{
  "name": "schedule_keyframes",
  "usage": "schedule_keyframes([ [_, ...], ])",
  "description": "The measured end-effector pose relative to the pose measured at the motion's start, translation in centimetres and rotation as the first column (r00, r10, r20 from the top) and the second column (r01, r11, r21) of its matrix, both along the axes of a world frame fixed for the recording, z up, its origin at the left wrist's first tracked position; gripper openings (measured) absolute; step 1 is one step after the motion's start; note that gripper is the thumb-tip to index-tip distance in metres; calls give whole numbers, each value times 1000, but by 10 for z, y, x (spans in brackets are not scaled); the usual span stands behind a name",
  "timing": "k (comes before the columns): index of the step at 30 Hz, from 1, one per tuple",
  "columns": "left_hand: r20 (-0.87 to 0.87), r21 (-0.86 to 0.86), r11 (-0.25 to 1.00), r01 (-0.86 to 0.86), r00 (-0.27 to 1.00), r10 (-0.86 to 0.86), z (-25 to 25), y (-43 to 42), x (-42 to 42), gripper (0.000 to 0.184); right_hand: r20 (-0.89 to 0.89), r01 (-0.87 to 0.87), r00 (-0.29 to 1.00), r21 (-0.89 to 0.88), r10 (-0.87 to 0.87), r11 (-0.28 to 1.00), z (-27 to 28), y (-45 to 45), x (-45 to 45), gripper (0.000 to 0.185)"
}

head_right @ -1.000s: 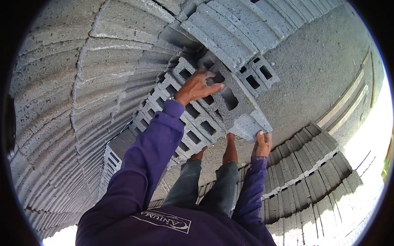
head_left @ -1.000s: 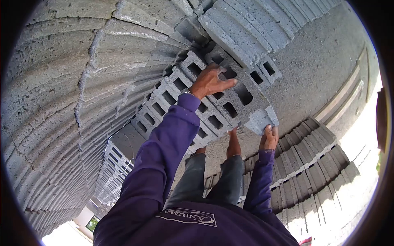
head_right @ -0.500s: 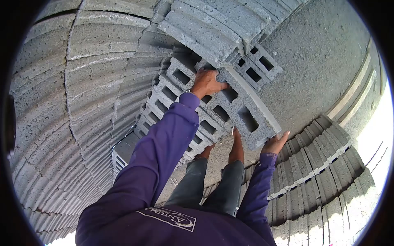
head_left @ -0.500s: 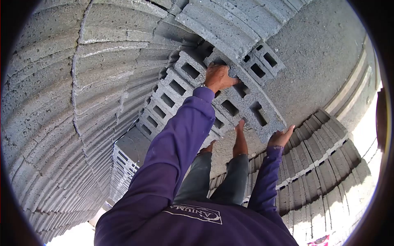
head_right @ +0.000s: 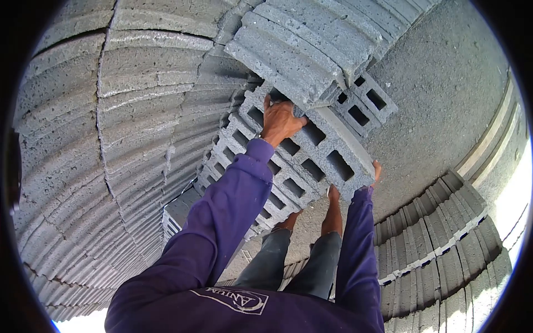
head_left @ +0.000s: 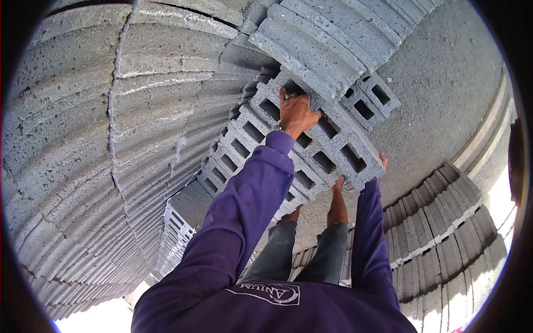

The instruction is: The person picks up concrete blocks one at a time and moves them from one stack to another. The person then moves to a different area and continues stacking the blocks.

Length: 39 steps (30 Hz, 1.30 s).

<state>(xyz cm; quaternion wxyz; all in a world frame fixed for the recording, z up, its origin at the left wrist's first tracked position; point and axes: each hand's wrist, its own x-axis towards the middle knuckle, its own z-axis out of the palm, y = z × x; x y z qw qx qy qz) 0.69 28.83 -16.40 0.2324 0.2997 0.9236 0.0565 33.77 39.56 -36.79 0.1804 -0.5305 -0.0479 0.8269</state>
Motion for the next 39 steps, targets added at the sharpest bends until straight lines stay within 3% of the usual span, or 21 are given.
schedule_keyframes([
  [2, -8, -37, 999, 4, 1000, -4, -6, 0, -17, 44, -75, -32, 997, -30, 30, 999, -14, -2, -26, 51],
  [5, 29, -109, 994, -4, 1000, 7, -24, -4, -26, 52, -26, -59, 998, -57, 57, 997, 4, -4, -59, 54],
  [6, -89, -65, 998, 1, 996, -7, -33, -5, -21, 46, -6, -68, 998, -60, 68, 996, 19, -5, -60, 54],
  [7, -207, -20, 1000, 5, 978, -9, -41, -6, -15, 40, 82, -117, 989, -38, 119, 992, 38, -6, -63, 54],
  [10, -160, 57, 998, 3, 987, 6, -50, -10, -18, 40, 388, -296, 874, -54, 293, 954, 69, -1, -68, 56],
  [11, -169, -44, 998, 41, 984, -48, -48, -10, -19, 42, 456, -255, 853, -59, 254, 965, 82, -5, -69, 56],
  [12, -125, 22, 999, 30, 992, -27, -45, -9, -19, 45, 517, -210, 830, -57, 209, 976, 105, -6, -79, 57],
  [14, -250, 68, 992, 107, 964, -87, -60, -18, -19, 51, 507, -227, 838, -17, 204, 974, 94, -10, -61, 58],
  [16, -263, 93, 983, 158, 956, -129, -30, -20, -22, 52, 484, -250, 849, 13, 213, 968, 100, -5, -51, 60],
  [17, -13, 265, 963, -45, 999, 51, -14, -20, -28, 47, 593, -403, 770, 167, 235, 900, 107, 5, -48, 61],
  [18, 264, 369, 888, -275, 947, 184, 6, -21, -32, 42, 698, -551, 680, 286, 224, 784, 118, 12, -49, 63],
  [20, 161, 648, 626, -434, 882, 444, 51, -16, -36, 29, 633, -517, 753, 401, 180, 756, 178, 30, -72, 62],
  [22, 56, 779, 525, -344, 871, 488, 90, -14, -49, 28, 616, -572, 759, 476, 212, 668, 243, 46, -109, 52],
  [24, -200, 762, 628, -160, 864, 462, 125, -3, -58, 38, 554, -549, 802, 537, 224, 640, 285, 52, -146, 52],
  [25, -204, 769, 621, -152, 862, 464, 131, 2, -62, 38, 497, -527, 833, 582, 242, 620, 300, 50, -163, 52],
  [27, -201, 643, 733, -221, 875, 441, 140, 20, -68, 45, 457, -508, 852, 606, 255, 612, 321, 40, -196, 53],
  [28, -201, 656, 723, -218, 873, 445, 146, 25, -67, 45, 423, -496, 864, 619, 274, 609, 330, 37, -207, 54],
  [31, -28, 516, 727, -453, 839, 543, 163, 37, -64, 57, 411, -514, 857, 644, 311, 567, 320, 28, -218, 55],
  [32, -24, 526, 718, -456, 836, 549, 165, 37, -61, 57, 412, -516, 856, 652, 312, 555, 324, 26, -214, 55],
  [34, -70, 543, 732, -411, 847, 527, 158, 37, -59, 59, 379, -500, 861, 514, 338, 697, 338, 22, -211, 55],
  [39, -186, 652, 677, -342, 794, 579, 127, 50, -54, 59, 325, -456, 889, 567, 323, 685, 302, 22, -213, 63],
])
